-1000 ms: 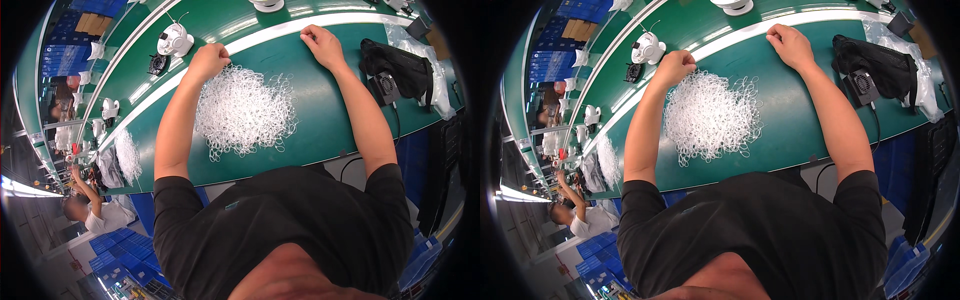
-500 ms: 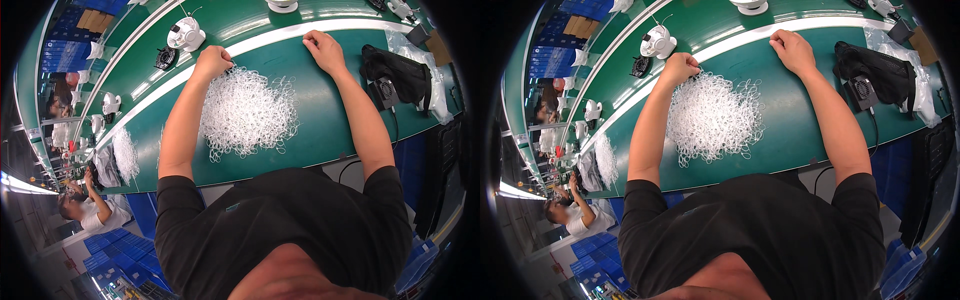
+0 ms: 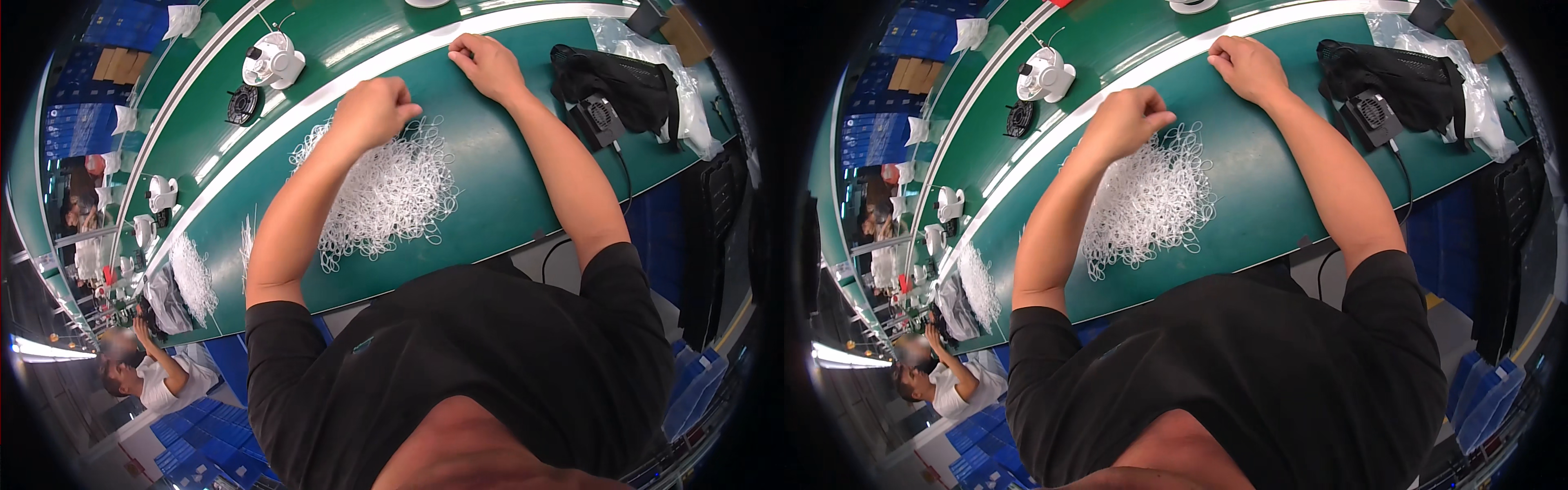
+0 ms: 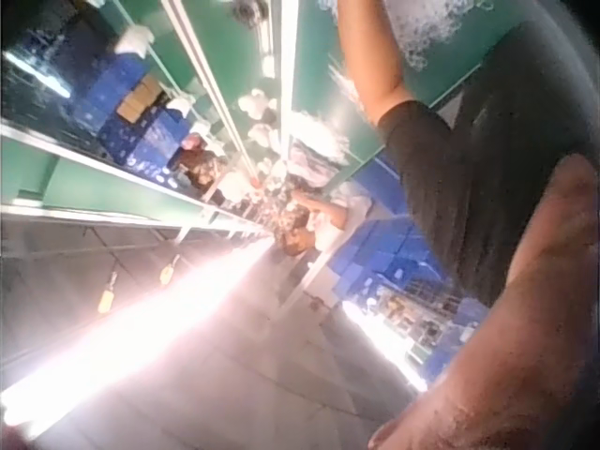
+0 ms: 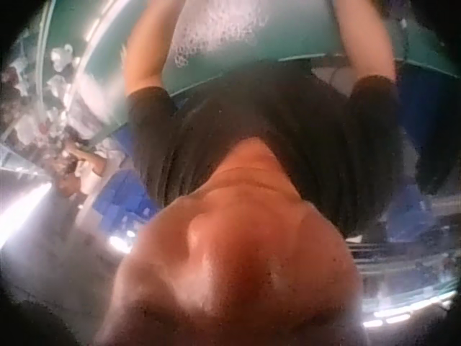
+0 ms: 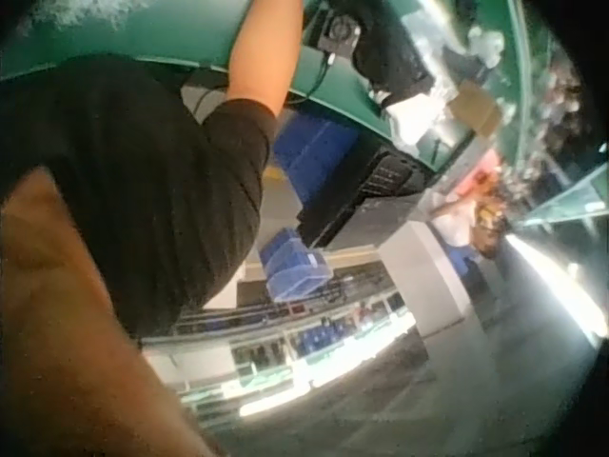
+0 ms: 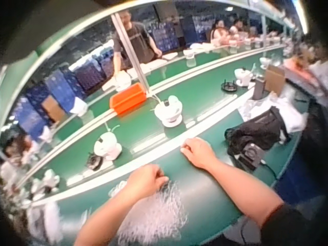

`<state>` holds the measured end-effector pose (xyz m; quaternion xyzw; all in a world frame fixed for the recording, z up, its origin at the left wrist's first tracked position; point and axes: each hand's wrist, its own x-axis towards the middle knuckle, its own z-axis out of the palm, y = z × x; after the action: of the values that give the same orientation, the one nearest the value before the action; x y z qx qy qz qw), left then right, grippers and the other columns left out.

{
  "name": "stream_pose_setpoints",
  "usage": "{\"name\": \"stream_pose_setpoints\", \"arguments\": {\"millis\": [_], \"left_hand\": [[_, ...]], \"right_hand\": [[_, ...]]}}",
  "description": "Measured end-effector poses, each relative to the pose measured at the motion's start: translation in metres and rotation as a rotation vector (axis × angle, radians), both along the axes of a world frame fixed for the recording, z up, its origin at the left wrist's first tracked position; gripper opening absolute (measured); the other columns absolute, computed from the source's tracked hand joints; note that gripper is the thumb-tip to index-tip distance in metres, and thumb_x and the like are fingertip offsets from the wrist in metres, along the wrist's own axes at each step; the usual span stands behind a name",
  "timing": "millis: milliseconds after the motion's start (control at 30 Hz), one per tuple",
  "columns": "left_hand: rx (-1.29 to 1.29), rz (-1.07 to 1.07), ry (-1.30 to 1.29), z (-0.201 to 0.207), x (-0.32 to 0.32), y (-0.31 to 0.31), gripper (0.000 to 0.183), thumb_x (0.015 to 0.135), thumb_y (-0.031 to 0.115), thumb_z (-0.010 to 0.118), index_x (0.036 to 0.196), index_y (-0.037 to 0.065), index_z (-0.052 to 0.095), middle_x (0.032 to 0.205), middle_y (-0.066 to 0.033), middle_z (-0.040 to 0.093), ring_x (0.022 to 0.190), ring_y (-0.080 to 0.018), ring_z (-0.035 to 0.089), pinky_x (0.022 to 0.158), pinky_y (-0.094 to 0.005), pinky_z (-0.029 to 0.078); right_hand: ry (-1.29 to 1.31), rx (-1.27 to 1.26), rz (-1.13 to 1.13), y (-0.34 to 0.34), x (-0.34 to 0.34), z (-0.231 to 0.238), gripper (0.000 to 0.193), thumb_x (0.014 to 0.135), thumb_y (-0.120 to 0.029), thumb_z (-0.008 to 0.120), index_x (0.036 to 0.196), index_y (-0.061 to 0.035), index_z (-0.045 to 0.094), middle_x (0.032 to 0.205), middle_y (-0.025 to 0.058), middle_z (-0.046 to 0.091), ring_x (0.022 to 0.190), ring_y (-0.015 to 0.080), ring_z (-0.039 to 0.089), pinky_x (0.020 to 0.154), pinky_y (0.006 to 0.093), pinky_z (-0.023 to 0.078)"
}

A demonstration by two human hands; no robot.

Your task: The person sits at a green assembly table and repeatedly picks up white zip ties from a pile. They thread each zip tie through a small hole in a white circular device, pull it tight, and then place the device on the table. The process is repeated for multiple units throughout the clip.

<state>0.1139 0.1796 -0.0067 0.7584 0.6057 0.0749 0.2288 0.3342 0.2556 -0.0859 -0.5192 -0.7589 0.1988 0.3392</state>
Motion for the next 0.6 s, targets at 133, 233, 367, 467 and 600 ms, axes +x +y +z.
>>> {"name": "stream_pose_setpoints", "arguments": {"millis": [133,233,367,467,600], "left_hand": [[-0.060,-0.032,0.050,-0.008,0.018,-0.007,0.022,0.079,0.021,0.077,0.087,0.002,0.070,0.079,-0.0135,0.071,0.073,-0.0270,0.067,0.068,-0.0374,0.051],[-0.111,-0.040,-0.023,-0.021,0.019,-0.006,0.019,0.077,0.017,0.078,0.087,0.002,0.070,0.078,-0.0115,0.070,0.070,-0.0234,0.066,0.067,-0.0347,0.051],[-0.220,-0.047,-0.265,-0.021,0.013,0.003,0.016,0.077,0.011,0.079,0.084,0.000,0.069,0.077,-0.0051,0.070,0.070,-0.0137,0.063,0.065,-0.0293,0.050],[-0.223,0.029,-0.507,-0.010,0.004,0.010,0.015,0.078,0.011,0.080,0.082,0.001,0.069,0.078,-0.0015,0.069,0.073,-0.0088,0.061,0.065,-0.0265,0.049],[-0.134,0.067,-0.778,-0.002,-0.014,0.013,0.013,0.084,0.011,0.076,0.086,0.003,0.066,0.086,-0.0048,0.070,0.075,-0.0095,0.062,0.071,-0.0254,0.050]], "right_hand": [[0.013,0.022,0.019,0.001,0.002,-0.006,0.016,0.090,-0.024,0.064,0.097,-0.0105,0.067,0.088,0.0041,0.068,0.088,0.0240,0.063,0.076,0.0386,0.051],[0.017,0.001,0.020,0.001,0.006,-0.003,0.016,0.090,-0.024,0.064,0.096,-0.0102,0.067,0.087,0.0041,0.068,0.087,0.0239,0.063,0.076,0.0385,0.051],[0.006,0.007,0.016,0.006,0.009,0.000,0.014,0.090,-0.023,0.065,0.097,-0.0111,0.067,0.089,0.0031,0.068,0.082,0.0215,0.063,0.073,0.0348,0.050],[0.006,0.017,0.028,0.012,0.009,0.000,0.015,0.090,-0.024,0.064,0.097,-0.0107,0.067,0.088,0.0035,0.068,0.084,0.0225,0.063,0.074,0.0361,0.050],[0.008,0.003,0.028,0.011,0.008,0.008,0.015,0.090,-0.023,0.064,0.095,-0.0098,0.067,0.086,0.0044,0.068,0.086,0.0244,0.063,0.075,0.0385,0.050]]}}
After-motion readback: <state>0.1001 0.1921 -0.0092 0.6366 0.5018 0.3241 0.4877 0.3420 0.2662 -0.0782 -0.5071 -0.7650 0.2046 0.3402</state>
